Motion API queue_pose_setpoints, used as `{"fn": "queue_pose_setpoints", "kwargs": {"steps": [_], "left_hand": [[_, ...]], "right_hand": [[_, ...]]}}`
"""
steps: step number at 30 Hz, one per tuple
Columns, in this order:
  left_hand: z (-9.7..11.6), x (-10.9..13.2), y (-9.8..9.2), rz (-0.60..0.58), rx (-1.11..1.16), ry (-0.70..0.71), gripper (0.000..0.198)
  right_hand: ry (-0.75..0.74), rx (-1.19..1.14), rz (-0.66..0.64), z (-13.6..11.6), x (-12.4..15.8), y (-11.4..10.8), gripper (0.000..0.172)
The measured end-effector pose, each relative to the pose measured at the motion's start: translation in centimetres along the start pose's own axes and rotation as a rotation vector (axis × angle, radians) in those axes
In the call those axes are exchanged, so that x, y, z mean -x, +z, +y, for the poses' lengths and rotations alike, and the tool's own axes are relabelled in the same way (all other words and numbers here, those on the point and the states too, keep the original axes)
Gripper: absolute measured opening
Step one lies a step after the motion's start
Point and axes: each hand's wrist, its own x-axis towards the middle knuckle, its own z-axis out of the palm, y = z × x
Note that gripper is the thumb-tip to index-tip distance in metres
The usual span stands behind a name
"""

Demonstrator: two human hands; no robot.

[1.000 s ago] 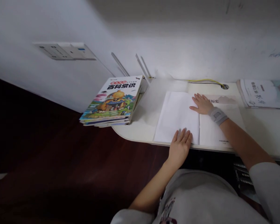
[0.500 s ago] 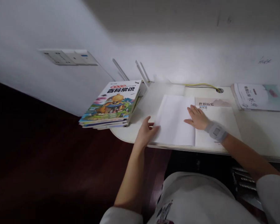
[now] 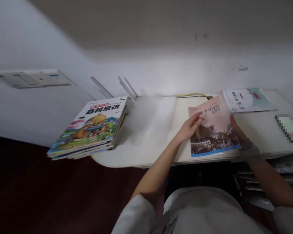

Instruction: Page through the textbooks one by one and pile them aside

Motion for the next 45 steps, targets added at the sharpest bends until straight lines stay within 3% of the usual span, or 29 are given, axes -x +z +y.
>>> {"fn": "queue_pose_setpoints", "kwargs": {"steps": [1, 2, 5, 7, 10, 14, 17, 20, 23, 26, 28, 32, 34, 35, 37, 40, 42, 45], "left_hand": [[-1.3, -0.3, -0.3, 0.062, -0.231, 0.013, 0.058], [-2.6, -0.4, -0.5, 0.049, -0.441, 0.001, 0.059], [-5.4, -0.5, -0.5, -0.126, -0.847, -0.07, 0.063], [-6.0, -0.4, 0.0, -0.201, -0.965, -0.106, 0.065], [-5.8, -0.7, 0.8, -0.221, -0.994, -0.135, 0.067], [-5.5, -1.5, 1.1, -0.14, -0.837, -0.104, 0.056], [-5.7, -2.0, 0.9, 0.111, -0.558, -0.166, 0.049], [-5.6, -2.3, 0.6, 0.322, -0.099, -0.359, 0.065], [-4.8, -1.7, 0.5, 0.322, 0.299, -0.542, 0.085], [-3.4, 0.9, 0.5, 0.302, 0.401, -0.521, 0.101], [-2.3, 3.8, 0.7, 0.253, 0.369, -0.475, 0.096], [0.0, 9.8, 0.7, -0.073, 0.258, -0.575, 0.069], [0.6, 11.1, -0.1, -0.221, 0.19, -0.621, 0.064], [0.6, 11.1, -0.8, -0.242, 0.143, -0.61, 0.06], [-0.1, 9.8, -3.0, -0.135, -0.019, -0.53, 0.048], [-2.5, 5.3, -6.8, 0.21, -0.486, -0.441, 0.035], [-4.2, 1.8, -8.6, 0.205, -0.686, -0.484, 0.038], [-5.8, -2.0, -9.7, 0.077, -0.707, -0.486, 0.027]], "right_hand": [[0.022, -0.02, 0.03, 0.0, 0.3, -0.4, 0.064], [0.044, -0.032, 0.061, 0.1, 0.4, -0.8, 0.062], [0.08, -0.028, 0.068, 0.3, 0.6, -1.5, 0.056], [0.075, 0.002, 0.029, 0.6, 0.6, -2.0, 0.048], [0.01, 0.126, 0.057, 0.9, 0.7, -3.1, 0.033], [-0.052, 0.291, 0.136, 0.8, 0.7, -5.3, 0.029], [-0.239, 0.684, 0.279, 0.6, 0.5, -6.9, 0.023], [-0.388, 1.21, 0.423, 0.3, -0.1, -7.6, 0.013], [-0.36, 1.55, 0.44, -0.4, -1.4, -7.2, 0.008], [-0.35, 1.665, 0.368, -1.4, -3.5, -5.6, 0.014], [-0.362, 1.689, 0.254, -2.1, -5.3, -4.2, 0.016], [-0.376, 1.733, -0.053, -3.5, -9.2, -0.8, 0.015], [-0.37, 1.758, -0.191, -3.9, -10.9, 0.8, 0.015], [-0.366, 1.773, -0.249, -4.1, -11.7, 1.4, 0.015], [-0.366, 1.804, -0.339, -4.5, -12.9, 2.5, 0.015], [-0.37, 1.85, -0.403, -4.8, -13.9, 3.3, 0.016], [-0.364, 1.872, -0.413, -4.9, -14.0, 3.5, 0.017], [-0.351, 1.883, -0.394, -5.0, -13.8, 3.2, 0.015]]}}
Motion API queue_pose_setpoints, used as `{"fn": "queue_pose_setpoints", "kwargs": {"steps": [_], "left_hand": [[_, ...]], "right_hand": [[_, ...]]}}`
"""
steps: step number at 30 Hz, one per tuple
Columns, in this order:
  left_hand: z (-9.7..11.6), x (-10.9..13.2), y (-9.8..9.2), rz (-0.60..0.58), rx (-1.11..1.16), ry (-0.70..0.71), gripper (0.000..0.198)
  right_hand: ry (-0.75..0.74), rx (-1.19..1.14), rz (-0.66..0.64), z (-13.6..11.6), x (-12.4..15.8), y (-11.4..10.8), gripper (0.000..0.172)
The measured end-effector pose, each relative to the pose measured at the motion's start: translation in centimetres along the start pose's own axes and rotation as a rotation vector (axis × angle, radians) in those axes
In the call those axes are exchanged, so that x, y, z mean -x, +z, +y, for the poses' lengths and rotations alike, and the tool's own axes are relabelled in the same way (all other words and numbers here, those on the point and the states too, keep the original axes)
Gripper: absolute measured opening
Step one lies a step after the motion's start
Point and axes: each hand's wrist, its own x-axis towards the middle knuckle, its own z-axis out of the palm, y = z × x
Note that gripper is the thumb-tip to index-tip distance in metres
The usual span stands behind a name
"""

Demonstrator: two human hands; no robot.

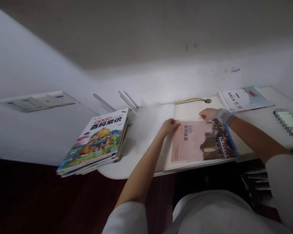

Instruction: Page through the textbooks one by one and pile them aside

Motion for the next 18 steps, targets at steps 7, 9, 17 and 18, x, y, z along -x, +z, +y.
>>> {"fn": "queue_pose_setpoints", "kwargs": {"steps": [7, 9, 17, 18], "left_hand": [[0.6, -0.9, 1.3, 0.056, -0.088, -0.018, 0.022], [0.7, -0.7, 1.7, 0.085, -0.121, -0.03, 0.024], [1.6, -1.2, 2.6, 0.109, -0.186, -0.031, 0.027], [1.6, -1.3, 2.7, 0.113, -0.191, -0.033, 0.027]], "right_hand": [[0.188, -0.017, 0.114, 3.2, 4.3, 1.6, 0.013], [0.249, -0.014, 0.174, 4.0, 5.9, 2.4, 0.01], [0.416, 0.018, 0.404, 4.4, 7.5, 5.1, 0.012], [0.422, 0.025, 0.423, 4.3, 7.4, 5.4, 0.014]]}}
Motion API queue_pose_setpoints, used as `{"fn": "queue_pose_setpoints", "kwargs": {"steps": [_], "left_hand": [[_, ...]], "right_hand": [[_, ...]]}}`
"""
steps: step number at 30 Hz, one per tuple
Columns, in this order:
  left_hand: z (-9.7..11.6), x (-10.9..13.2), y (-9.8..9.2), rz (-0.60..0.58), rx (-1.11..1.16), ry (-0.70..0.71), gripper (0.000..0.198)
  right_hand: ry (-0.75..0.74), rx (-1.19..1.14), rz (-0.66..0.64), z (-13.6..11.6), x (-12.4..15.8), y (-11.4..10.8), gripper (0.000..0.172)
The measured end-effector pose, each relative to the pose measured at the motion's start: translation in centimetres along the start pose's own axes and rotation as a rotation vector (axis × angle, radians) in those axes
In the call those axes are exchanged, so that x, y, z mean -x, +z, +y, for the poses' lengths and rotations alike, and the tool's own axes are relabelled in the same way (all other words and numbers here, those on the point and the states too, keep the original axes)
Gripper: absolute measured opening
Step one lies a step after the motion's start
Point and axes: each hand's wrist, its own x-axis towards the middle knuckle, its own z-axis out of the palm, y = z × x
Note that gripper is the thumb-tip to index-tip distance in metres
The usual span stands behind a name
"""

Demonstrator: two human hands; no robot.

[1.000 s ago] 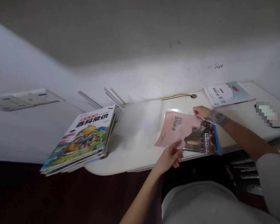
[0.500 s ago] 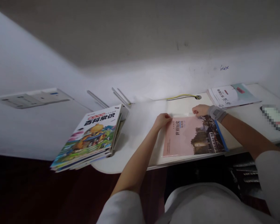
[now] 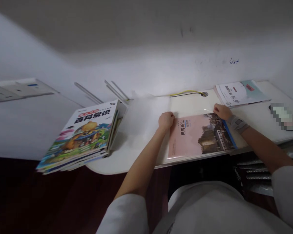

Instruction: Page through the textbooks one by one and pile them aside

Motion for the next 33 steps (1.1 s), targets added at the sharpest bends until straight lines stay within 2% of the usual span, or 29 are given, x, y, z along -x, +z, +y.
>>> {"fn": "queue_pose_setpoints", "kwargs": {"steps": [4, 7, 9, 11, 12, 14, 16, 18, 20, 23, 26, 28, 30, 33], "left_hand": [[0.3, 0.0, 0.1, 0.006, -0.02, -0.022, 0.03], [1.3, 1.1, -0.2, 0.032, -0.043, -0.027, 0.038], [2.6, 2.8, -0.3, 0.109, -0.083, 0.05, 0.049], [4.2, 5.1, 0.0, 0.16, -0.121, 0.189, 0.055], [5.0, 6.4, 0.4, 0.131, -0.126, 0.257, 0.055], [6.4, 8.5, 1.5, -0.014, -0.119, 0.343, 0.059], [7.4, 9.9, 2.7, -0.121, -0.126, 0.356, 0.065], [7.9, 10.6, 3.8, -0.113, -0.148, 0.34, 0.069], [8.0, 10.7, 4.5, -0.057, -0.162, 0.33, 0.069], [8.0, 10.7, 4.7, -0.018, -0.162, 0.315, 0.065], [8.0, 10.9, 4.7, -0.039, -0.159, 0.286, 0.06], [7.9, 11.0, 4.7, -0.052, -0.158, 0.271, 0.058], [7.4, 11.0, 4.6, -0.033, -0.152, 0.278, 0.057], [5.8, 10.9, 4.3, -0.025, -0.136, 0.311, 0.057]], "right_hand": [[-0.024, 0.015, 0.055, -0.1, 0.0, 0.6, 0.019], [-0.055, 0.021, 0.078, -0.2, 0.1, 0.8, 0.021], [-0.067, 0.025, 0.086, -0.2, 0.1, 0.9, 0.022], [-0.071, 0.028, 0.087, -0.2, 0.1, 1.0, 0.023], [-0.071, 0.03, 0.086, -0.1, 0.1, 1.0, 0.023], [-0.07, 0.035, 0.077, 0.1, 0.0, 0.9, 0.024], [-0.063, 0.043, 0.065, 0.2, 0.0, 0.5, 0.024], [-0.045, 0.061, 0.065, -0.3, 0.1, -0.3, 0.027], [-0.023, 0.083, 0.108, -1.9, 0.6, -1.1, 0.033], [-0.072, 0.029, 0.193, -6.7, 2.7, -1.5, 0.041], [-0.151, -0.181, 0.086, -12.3, 6.1, -0.5, 0.047], [-0.168, -0.209, 0.046, -14.2, 8.5, 0.6, 0.051], [-0.15, -0.201, 0.034, -13.7, 10.4, 1.3, 0.057], [-0.109, -0.143, 0.039, -9.6, 12.3, 1.5, 0.057]]}}
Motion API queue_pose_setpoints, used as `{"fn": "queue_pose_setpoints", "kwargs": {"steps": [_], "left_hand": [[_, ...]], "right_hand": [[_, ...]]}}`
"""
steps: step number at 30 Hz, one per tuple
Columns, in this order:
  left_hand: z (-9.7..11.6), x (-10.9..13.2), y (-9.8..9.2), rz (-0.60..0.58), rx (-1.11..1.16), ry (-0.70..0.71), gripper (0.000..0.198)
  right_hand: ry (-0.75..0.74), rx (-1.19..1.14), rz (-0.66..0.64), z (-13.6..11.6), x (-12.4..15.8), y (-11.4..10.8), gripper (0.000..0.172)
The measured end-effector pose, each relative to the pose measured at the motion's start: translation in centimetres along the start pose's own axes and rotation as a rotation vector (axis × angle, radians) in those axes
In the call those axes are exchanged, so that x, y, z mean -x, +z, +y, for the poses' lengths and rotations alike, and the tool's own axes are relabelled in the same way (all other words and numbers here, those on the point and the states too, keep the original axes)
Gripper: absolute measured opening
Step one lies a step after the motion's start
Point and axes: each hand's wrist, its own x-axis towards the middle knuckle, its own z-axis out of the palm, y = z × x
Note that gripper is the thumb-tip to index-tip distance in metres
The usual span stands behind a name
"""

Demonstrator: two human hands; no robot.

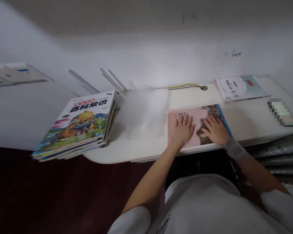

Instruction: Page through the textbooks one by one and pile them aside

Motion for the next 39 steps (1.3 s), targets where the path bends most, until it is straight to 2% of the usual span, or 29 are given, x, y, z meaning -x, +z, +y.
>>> {"fn": "queue_pose_setpoints", "kwargs": {"steps": [3, 6, 9, 11, 14, 17, 21, 24, 28, 35, 37, 39], "left_hand": [[-2.2, 0.5, -0.4, -0.01, -0.003, -0.065, 0.059], [-2.8, 0.4, -1.2, 0.024, -0.062, -0.165, 0.059], [-1.0, -0.9, -2.2, 0.053, -0.116, -0.144, 0.055], [1.0, -2.4, -2.4, 0.082, -0.105, -0.11, 0.055], [3.1, -4.3, -1.8, 0.067, -0.052, -0.075, 0.058], [3.4, -5.2, -0.6, -0.033, -0.018, -0.051, 0.061], [2.3, -5.3, 0.1, -0.064, -0.012, -0.026, 0.062], [1.6, -5.2, 0.1, -0.064, -0.003, -0.009, 0.06], [0.4, -5.2, 0.2, -0.023, -0.004, -0.009, 0.058], [-4.6, -4.6, -0.5, 0.009, 0.012, -0.232, 0.062], [-5.6, -4.1, -0.8, 0.021, -0.004, -0.287, 0.061], [-6.1, -3.6, -1.0, 0.085, -0.045, -0.342, 0.058]], "right_hand": [[0.082, 0.093, 0.013, 4.1, 1.4, -1.4, 0.055], [0.09, 0.244, -0.044, 5.1, 0.8, -3.2, 0.05], [0.02, 0.352, -0.095, 2.9, -2.6, -4.7, 0.037], [0.006, 0.323, -0.028, 0.7, -5.6, -4.8, 0.039], [0.018, 0.228, 0.073, -1.7, -9.1, -2.9, 0.045], [0.025, 0.119, 0.077, -2.0, -10.0, -0.2, 0.049], [-0.079, 0.043, 0.039, -0.7, -9.3, 1.9, 0.056], [-0.146, 0.064, -0.016, -0.1, -9.1, 2.2, 0.062], [-0.141, 0.159, -0.056, 0.7, -9.1, 2.0, 0.066], [-0.054, 0.266, -0.044, 5.1, -8.3, 0.6, 0.061], [-0.043, 0.279, -0.023, 6.1, -8.1, 0.4, 0.061], [-0.051, 0.29, -0.003, 6.6, -8.0, 0.4, 0.061]]}}
